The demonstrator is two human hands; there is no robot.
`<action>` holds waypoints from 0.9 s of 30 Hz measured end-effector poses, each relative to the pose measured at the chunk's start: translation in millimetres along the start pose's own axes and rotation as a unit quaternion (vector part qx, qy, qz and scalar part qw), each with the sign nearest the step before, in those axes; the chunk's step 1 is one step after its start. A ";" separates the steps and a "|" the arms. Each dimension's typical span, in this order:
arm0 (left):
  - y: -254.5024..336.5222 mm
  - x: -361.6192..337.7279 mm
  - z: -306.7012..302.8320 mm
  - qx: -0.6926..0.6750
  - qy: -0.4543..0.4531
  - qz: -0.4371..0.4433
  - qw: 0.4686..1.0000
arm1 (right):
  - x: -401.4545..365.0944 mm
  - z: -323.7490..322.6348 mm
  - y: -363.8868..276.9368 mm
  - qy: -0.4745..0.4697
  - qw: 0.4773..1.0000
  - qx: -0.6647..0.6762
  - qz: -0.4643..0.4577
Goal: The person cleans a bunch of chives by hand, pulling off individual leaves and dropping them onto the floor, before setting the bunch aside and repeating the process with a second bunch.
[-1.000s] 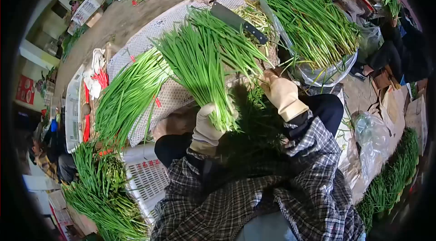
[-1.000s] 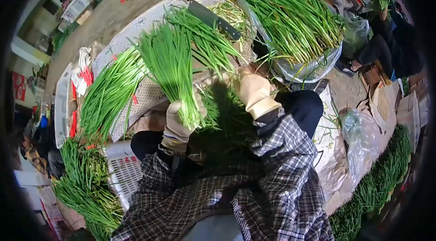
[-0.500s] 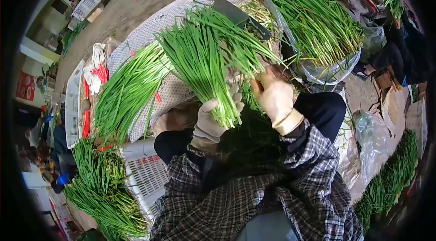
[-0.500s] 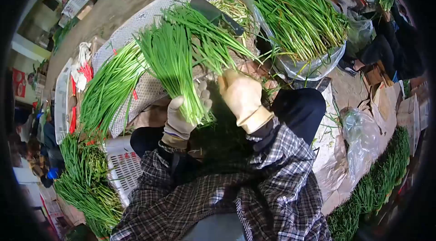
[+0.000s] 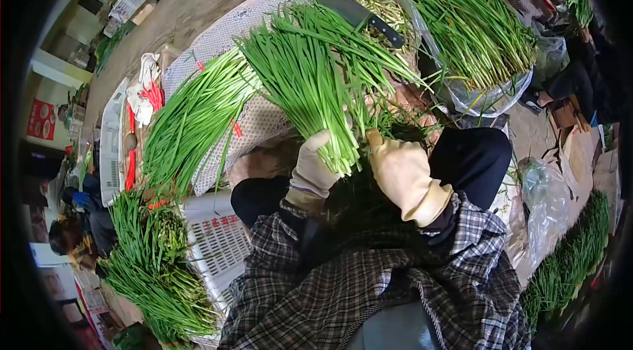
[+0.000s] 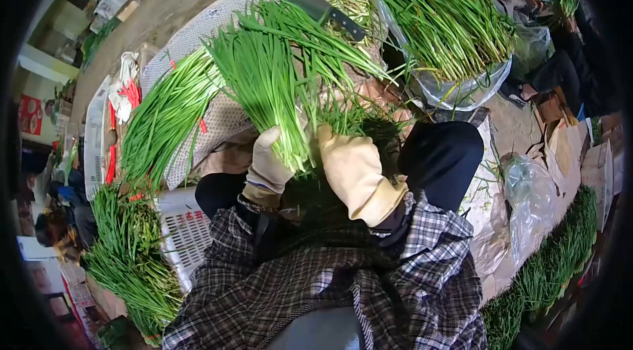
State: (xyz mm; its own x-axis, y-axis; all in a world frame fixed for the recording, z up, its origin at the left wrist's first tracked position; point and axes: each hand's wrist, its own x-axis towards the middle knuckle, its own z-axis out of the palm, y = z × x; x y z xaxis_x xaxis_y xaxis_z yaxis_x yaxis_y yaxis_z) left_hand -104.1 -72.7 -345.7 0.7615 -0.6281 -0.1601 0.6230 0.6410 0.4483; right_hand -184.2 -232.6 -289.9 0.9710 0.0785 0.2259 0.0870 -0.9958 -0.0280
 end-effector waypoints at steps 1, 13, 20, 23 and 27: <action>-0.2 -1.2 3.8 -0.012 -0.005 0.000 1.000 | -1.0 -6.5 2.9 -0.005 1.000 0.005 -0.005; 1.7 1.3 5.3 0.005 -0.027 0.008 1.000 | 53.2 87.0 51.6 -0.220 0.459 0.854 0.112; 5.1 -3.2 11.7 -0.028 -0.001 -0.018 0.999 | 51.0 70.4 44.8 -0.193 0.579 0.780 0.139; 5.9 -5.6 -7.4 -0.033 0.013 -0.036 0.999 | 54.8 55.5 33.5 -0.116 0.803 0.580 0.070; 9.6 -3.0 -3.0 -0.021 -0.010 -0.038 0.999 | 58.0 52.1 40.2 -0.026 0.857 0.511 0.064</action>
State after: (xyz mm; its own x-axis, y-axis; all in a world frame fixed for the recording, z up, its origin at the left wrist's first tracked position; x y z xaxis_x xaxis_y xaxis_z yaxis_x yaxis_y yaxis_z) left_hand -99.9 -63.3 -343.5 0.7087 -0.6837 -0.1743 0.6856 0.6089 0.3991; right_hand -112.8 -265.6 -328.7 0.9933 0.0004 0.1154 0.1039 -0.4382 -0.8929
